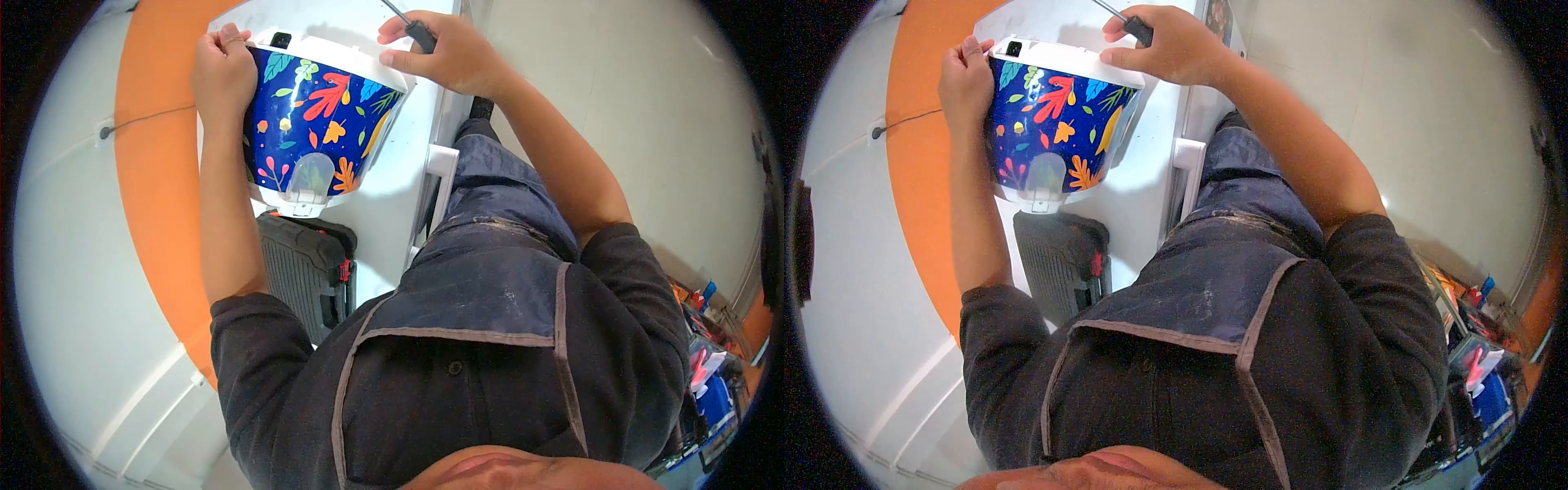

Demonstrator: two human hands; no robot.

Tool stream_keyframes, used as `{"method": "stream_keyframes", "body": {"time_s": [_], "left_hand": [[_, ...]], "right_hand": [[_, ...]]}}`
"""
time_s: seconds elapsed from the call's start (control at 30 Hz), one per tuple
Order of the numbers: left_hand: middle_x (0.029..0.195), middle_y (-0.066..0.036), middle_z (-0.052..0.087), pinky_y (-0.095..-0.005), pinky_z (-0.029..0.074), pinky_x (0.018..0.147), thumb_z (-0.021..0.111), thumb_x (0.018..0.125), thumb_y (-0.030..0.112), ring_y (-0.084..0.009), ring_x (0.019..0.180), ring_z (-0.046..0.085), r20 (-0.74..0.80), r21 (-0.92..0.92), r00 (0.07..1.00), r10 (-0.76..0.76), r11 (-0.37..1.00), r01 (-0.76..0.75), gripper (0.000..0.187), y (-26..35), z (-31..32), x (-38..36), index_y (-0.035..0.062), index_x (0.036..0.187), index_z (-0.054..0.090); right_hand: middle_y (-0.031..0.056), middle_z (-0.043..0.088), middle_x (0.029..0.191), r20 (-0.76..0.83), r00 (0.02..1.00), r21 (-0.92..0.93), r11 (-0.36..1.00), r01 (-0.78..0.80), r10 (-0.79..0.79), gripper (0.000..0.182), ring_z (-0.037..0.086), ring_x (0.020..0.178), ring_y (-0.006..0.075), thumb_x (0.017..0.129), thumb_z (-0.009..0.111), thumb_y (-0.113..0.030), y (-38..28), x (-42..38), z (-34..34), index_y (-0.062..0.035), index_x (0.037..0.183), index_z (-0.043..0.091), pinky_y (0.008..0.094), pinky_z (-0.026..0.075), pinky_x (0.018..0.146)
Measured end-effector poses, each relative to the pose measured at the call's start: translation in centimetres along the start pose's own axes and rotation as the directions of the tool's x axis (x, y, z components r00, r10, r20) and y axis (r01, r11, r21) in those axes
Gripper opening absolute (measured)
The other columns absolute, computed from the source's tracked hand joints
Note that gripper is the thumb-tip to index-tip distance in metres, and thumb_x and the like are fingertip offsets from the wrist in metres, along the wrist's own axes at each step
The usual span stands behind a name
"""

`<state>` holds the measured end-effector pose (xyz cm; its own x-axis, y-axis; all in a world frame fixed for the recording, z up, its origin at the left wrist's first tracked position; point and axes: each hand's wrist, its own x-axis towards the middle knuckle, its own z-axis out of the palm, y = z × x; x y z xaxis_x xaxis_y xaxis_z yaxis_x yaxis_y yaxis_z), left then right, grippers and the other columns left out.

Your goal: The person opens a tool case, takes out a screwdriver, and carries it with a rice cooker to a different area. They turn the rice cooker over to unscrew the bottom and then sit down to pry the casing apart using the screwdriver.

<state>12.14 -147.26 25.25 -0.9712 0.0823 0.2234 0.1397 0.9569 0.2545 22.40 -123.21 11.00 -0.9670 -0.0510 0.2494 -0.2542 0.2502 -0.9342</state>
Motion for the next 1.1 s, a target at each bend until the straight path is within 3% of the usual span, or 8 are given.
{"method": "stream_keyframes", "body": {"time_s": [0.13,0.33,0.43,0.53,0.63,0.83,1.03,1.1], "left_hand": [[0.100,-0.012,0.075,-0.0392,0.051,0.086,0.046,0.104,0.042,-0.0299,0.095,0.070,-0.006,-0.036,1.000,0.015,0.999,-0.015,0.045,-1.3,0.5,0.3,0.0005,0.100,0.064],[0.100,-0.018,0.074,-0.0405,0.051,0.086,0.045,0.103,0.039,-0.0315,0.097,0.070,0.101,-0.080,0.993,-0.054,0.995,0.062,0.046,-1.4,0.5,0.6,-0.0031,0.103,0.065],[0.102,-0.022,0.072,-0.0414,0.051,0.087,0.044,0.103,0.038,-0.0331,0.098,0.070,0.104,0.166,0.990,-0.096,0.983,0.077,0.046,-4.2,0.7,0.9,-0.0039,0.105,0.064],[0.104,-0.022,0.072,-0.0423,0.051,0.088,0.043,0.103,0.039,-0.0346,0.099,0.069,0.082,0.061,0.976,-0.200,0.979,0.195,0.047,-2.8,0.2,-0.7,-0.0034,0.105,0.064],[0.105,-0.021,0.072,-0.0419,0.051,0.089,0.044,0.103,0.040,-0.0340,0.100,0.069,0.077,-0.037,0.981,-0.177,0.983,0.181,0.047,-3.1,1.1,-0.8,-0.0027,0.105,0.063],[0.108,-0.018,0.073,-0.0391,0.051,0.089,0.043,0.105,0.036,-0.0311,0.102,0.070,0.132,-0.164,0.980,-0.151,0.971,0.172,0.042,-6.4,4.6,-1.6,-0.0013,0.106,0.062],[0.105,-0.024,0.072,-0.0433,0.051,0.088,0.042,0.105,0.038,-0.0391,0.101,0.068,0.101,-0.060,0.991,-0.086,0.994,0.093,0.043,-5.3,3.8,-2.0,-0.0011,0.108,0.061],[0.103,-0.026,0.071,-0.0448,0.051,0.086,0.042,0.105,0.039,-0.0413,0.099,0.068,0.105,-0.049,0.993,-0.053,0.997,0.058,0.044,-5.1,3.7,-2.4,-0.0011,0.109,0.060]], "right_hand": [[0.0057,0.065,0.085,0.095,0.995,0.104,0.994,-0.045,0.035,0.054,0.059,0.077,0.0151,0.084,0.080,-0.047,-0.9,-0.3,1.2,-0.0094,0.121,0.070,0.0275,0.047,0.068],[0.0110,0.071,0.095,0.056,0.995,0.075,0.995,0.072,-0.076,0.055,0.064,0.085,0.0164,0.088,0.077,-0.047,0.7,-0.3,2.9,-0.0070,0.125,0.068,0.0283,0.051,0.075],[0.0142,0.073,0.099,0.087,0.996,0.127,0.992,-0.011,0.000,0.048,0.067,0.089,0.0177,0.094,0.070,-0.045,1.0,0.7,3.3,-0.0048,0.121,0.069,0.0303,0.053,0.078],[0.0146,0.073,0.098,0.178,0.983,0.227,0.971,-0.077,0.037,0.048,0.067,0.089,0.0178,0.097,0.065,-0.044,0.1,1.9,2.0,-0.0018,0.118,0.070,0.0309,0.054,0.080],[0.0147,0.073,0.095,0.202,0.970,0.151,0.974,-0.167,0.135,0.048,0.067,0.086,0.0168,0.098,0.064,-0.044,-0.1,2.6,1.8,0.0008,0.113,0.070,0.0313,0.053,0.080],[0.0124,0.071,0.086,0.194,0.981,0.075,0.997,0.000,-0.014,0.048,0.063,0.074,0.0163,0.097,0.065,-0.045,3.8,2.0,4.5,0.0011,0.107,0.071,0.0330,0.052,0.069],[0.0098,0.070,0.083,0.178,0.965,0.132,0.967,-0.217,0.192,0.056,0.061,0.069,0.0155,0.093,0.066,-0.053,-0.9,5.5,3.7,0.0010,0.103,0.072,0.0325,0.051,0.063],[0.0181,0.071,0.092,0.248,0.950,-0.001,0.981,-0.195,0.189,0.051,0.064,0.079,0.0262,0.092,0.063,-0.047,-2.3,6.8,3.9,0.0023,0.101,0.073,0.0365,0.052,0.071]]}}
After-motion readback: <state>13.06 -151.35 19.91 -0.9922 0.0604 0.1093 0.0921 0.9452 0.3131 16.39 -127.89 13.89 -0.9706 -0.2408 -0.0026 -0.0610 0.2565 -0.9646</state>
